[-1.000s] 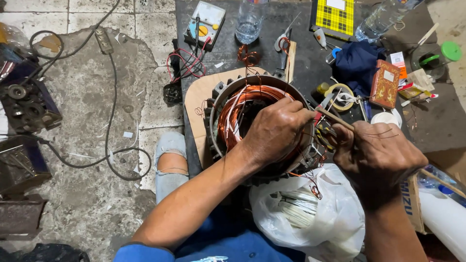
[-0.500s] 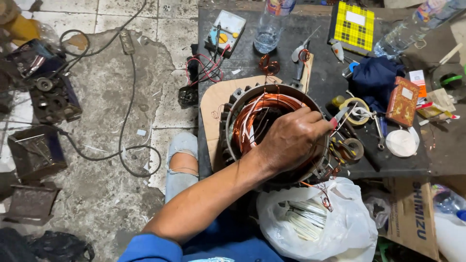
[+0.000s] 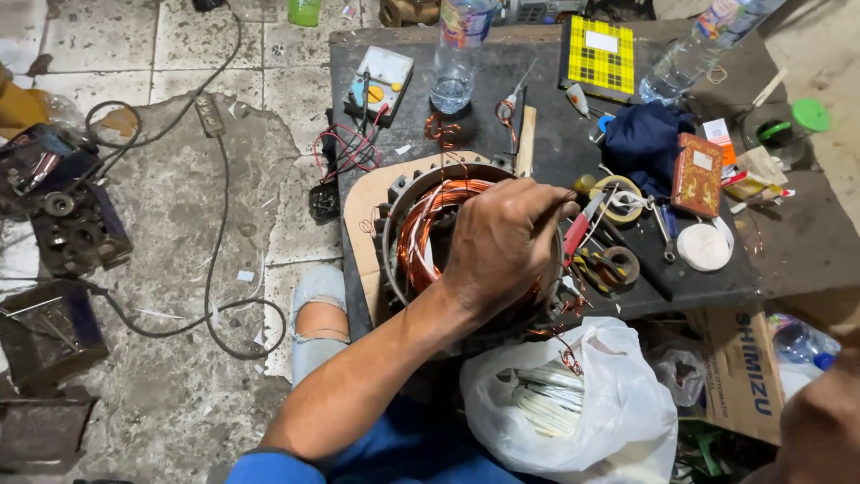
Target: Finalizing the wiring of an electric motor stator by connecting wires, applying insulation sleeves, and organizing copper windings.
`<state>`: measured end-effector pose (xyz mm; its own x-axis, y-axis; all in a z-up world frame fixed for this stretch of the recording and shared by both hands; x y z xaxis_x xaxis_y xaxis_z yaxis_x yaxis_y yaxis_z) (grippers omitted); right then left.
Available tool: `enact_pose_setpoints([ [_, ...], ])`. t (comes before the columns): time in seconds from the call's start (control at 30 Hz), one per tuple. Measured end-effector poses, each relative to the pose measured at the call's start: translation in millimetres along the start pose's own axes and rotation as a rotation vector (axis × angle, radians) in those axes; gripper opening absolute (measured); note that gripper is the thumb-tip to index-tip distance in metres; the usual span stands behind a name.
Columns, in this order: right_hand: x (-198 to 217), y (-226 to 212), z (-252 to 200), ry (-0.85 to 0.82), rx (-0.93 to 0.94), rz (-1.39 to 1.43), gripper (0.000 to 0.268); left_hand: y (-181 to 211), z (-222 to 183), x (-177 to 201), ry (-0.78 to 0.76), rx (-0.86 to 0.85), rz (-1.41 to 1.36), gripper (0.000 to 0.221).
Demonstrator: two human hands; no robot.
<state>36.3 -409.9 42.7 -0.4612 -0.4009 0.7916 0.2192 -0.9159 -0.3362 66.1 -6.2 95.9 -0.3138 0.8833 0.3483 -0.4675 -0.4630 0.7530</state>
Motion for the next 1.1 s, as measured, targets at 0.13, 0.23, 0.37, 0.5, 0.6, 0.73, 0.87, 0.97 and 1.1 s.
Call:
enact_pose_setpoints([
  [0.13, 15.6, -89.3, -19.7, 0.097, -0.064, 0.166, 0.043, 11.8, 2.1, 8.4, 0.022, -0.017, 0.015, 0.007],
  [0.23, 12.6, -135.4, -1.9, 0.059, -0.051, 0.141, 0.024, 13.0, 0.3, 3.7, 0.019, -0.052, 0.044, 0.006],
  [0.37, -4.2, -203.3, 22.1, -0.035, 0.066, 0.098, 0.014, 28.7, -2.9, 9.5, 0.043, -0.091, 0.042, 0.012],
  [0.5, -24.6, -236.2, 28.8, -0.012, -0.007, 0.545, 0.013, 34.2, -7.5, 6.6, 0.050, -0.119, 0.075, 0.008],
  [0.6, -32.3, -254.3, 36.6, 0.046, 0.043, 0.723, 0.016, 38.1, -10.8, 5.7, 0.041, -0.148, 0.084, 0.012],
  [0.73, -24.8, -275.7, 47.0, 0.051, 0.153, 0.641, 0.009, 44.4, -13.8, 8.5, 0.044, -0.195, 0.131, 0.014],
  [0.87, -26.1, -265.3, 52.9, 0.006, 0.131, 0.652, 0.001, 45.8, -19.0, 0.2, 0.044, -0.253, 0.204, 0.017],
  [0.97, -20.4, -264.9, 55.4, -0.017, 0.170, 0.632, 0.023, 49.1, -19.0, -1.5, 0.021, -0.283, 0.221, 0.018],
  [1.1, 0.8, -232.5, 48.9, 0.069, 0.088, 0.766, 0.009, 51.2, -13.9, 6.7, 0.016, -0.259, 0.132, 0.012],
])
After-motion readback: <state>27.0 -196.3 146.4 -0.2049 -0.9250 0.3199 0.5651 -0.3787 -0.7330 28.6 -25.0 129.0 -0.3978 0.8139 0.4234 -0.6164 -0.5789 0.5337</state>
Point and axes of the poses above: each hand's wrist, its own z-axis towards the middle knuckle, its own x-axis out of the back of the hand, y = z × x, the point moved 9 cm from there along z, towards the middle knuckle, and after that the axes turned 4 degrees about x, right-handed, at the moved point
